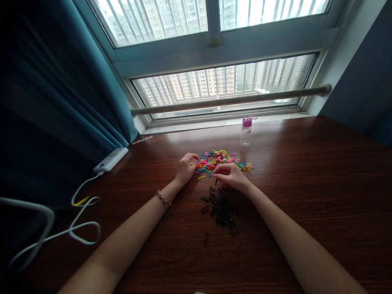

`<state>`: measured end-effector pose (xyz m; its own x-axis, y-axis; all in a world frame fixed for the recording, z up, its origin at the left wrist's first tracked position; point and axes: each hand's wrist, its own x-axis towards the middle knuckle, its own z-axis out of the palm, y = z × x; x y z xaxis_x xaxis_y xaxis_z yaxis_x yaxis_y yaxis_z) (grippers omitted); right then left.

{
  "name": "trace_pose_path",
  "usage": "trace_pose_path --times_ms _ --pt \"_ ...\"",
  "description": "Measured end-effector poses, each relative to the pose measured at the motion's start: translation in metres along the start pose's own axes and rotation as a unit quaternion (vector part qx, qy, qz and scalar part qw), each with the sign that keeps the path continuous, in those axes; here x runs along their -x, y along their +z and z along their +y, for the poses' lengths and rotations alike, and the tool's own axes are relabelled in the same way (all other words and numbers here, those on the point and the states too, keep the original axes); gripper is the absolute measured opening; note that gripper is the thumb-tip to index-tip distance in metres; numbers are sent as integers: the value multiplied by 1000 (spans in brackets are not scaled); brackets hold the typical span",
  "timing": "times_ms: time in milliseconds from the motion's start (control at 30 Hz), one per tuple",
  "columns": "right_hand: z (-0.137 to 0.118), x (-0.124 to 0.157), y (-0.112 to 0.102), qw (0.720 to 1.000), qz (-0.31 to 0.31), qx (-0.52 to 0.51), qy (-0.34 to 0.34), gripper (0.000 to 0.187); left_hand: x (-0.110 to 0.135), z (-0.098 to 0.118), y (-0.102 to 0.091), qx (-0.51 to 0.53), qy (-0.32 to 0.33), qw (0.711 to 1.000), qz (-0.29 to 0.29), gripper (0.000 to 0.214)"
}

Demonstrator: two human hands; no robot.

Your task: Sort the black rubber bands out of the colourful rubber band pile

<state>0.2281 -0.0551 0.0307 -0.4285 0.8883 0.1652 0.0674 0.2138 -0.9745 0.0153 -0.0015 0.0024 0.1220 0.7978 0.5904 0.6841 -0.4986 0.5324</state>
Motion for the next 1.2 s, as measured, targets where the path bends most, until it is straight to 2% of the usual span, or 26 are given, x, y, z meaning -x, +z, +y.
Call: trace_pose_path --times_ms 100,167,200,267,400,567,667,767,833,1033,1200 --pt "1 1 1 990 -130 15 52 28 0 1 0 -6 5 1000 -3 7" --pt "1 2 1 981 -175 27 73 31 0 0 1 -4 4 1000 -4 8" --pt "2 2 2 981 -177 30 74 32 0 -1 1 -2 1 1000 -4 10" --pt "2 2 3 988 -139 27 60 33 0 -2 2 -1 -8 1000 -5 15" --pt "6 0 4 997 21 72 1 34 -1 -4 3 4 -21 1000 -5 15" --pt "15 -3 -2 962 196 182 -60 34 -1 -3 2 8 -12 1000 2 12" --pt "21 -5 -5 935 238 240 -105 23 0 -1 0 3 4 1000 5 11" --pt "24 -7 -4 917 209 302 -154 20 0 -1 -1 8 9 1000 5 10" --pt "25 -7 -3 909 182 338 -162 23 0 -1 0 9 7 1000 7 10" --pt "30 -6 3 880 97 442 -147 31 0 1 1 -5 13 1000 0 11" --pt "33 -7 6 854 69 504 -108 41 -1 1 0 -3 24 999 -32 4"
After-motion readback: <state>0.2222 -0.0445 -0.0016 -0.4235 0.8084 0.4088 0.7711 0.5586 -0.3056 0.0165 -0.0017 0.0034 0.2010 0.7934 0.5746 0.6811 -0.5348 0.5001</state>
